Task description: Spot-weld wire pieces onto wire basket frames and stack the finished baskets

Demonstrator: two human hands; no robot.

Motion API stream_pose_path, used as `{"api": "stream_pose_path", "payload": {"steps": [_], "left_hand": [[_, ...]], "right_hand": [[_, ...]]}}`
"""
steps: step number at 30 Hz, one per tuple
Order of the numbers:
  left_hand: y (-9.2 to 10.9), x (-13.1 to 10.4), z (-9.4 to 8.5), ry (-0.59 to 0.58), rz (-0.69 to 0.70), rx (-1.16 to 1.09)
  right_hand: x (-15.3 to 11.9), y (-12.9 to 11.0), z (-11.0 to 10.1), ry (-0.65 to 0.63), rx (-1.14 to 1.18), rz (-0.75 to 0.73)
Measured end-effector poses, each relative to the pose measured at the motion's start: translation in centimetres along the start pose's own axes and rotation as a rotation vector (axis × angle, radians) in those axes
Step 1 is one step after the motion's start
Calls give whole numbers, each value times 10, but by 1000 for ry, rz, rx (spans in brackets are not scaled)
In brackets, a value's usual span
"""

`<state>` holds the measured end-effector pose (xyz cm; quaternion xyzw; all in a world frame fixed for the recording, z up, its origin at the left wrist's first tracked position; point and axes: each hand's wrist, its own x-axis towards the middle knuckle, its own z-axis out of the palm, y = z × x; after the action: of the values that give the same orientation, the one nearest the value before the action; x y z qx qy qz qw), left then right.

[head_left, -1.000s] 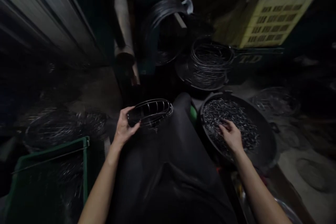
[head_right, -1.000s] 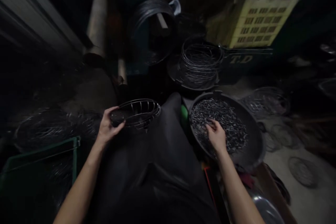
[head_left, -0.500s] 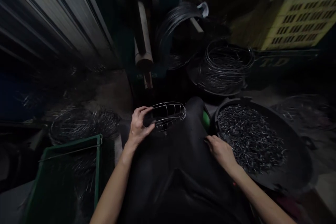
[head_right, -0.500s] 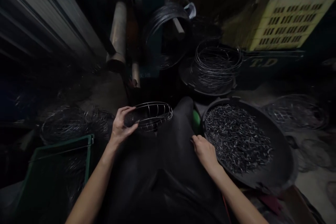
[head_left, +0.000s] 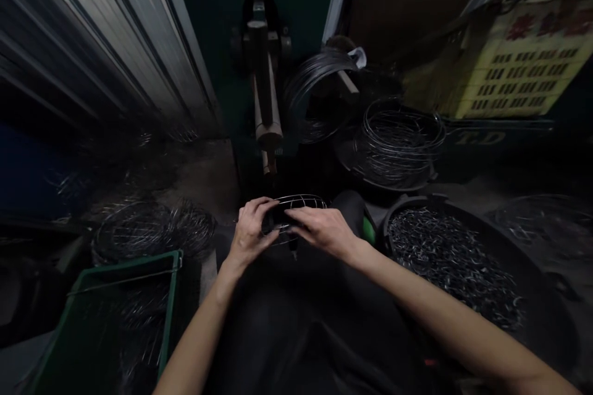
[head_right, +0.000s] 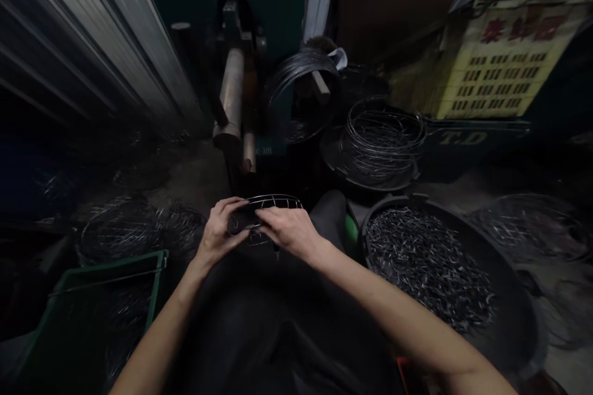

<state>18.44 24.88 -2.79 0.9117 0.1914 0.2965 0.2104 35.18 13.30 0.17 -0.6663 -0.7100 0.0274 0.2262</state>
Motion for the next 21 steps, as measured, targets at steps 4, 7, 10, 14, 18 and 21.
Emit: {"api": "stream_pose_path", "payload": {"steps": [4,7,10,14,18,21], "left_hand": [[-5,2,-7,45,-17,-55],[-9,4,-8,78,-24,-102],[-12,6,-8,109,-24,-130],[-14,7,-9,129,-16,-126],[-18,7,-8,140,-21,-120],[-21,8,-6,139,-34,-105]], "right_hand": [[0,4,3,124,-306,-294],[5,7,1,273,-393,-446],[11,11,0,323,-445,-528],[16,15,0,297,-446,-558],[21,16,0,353,-463,-579],[26,16,0,375,-462,-591]]}}
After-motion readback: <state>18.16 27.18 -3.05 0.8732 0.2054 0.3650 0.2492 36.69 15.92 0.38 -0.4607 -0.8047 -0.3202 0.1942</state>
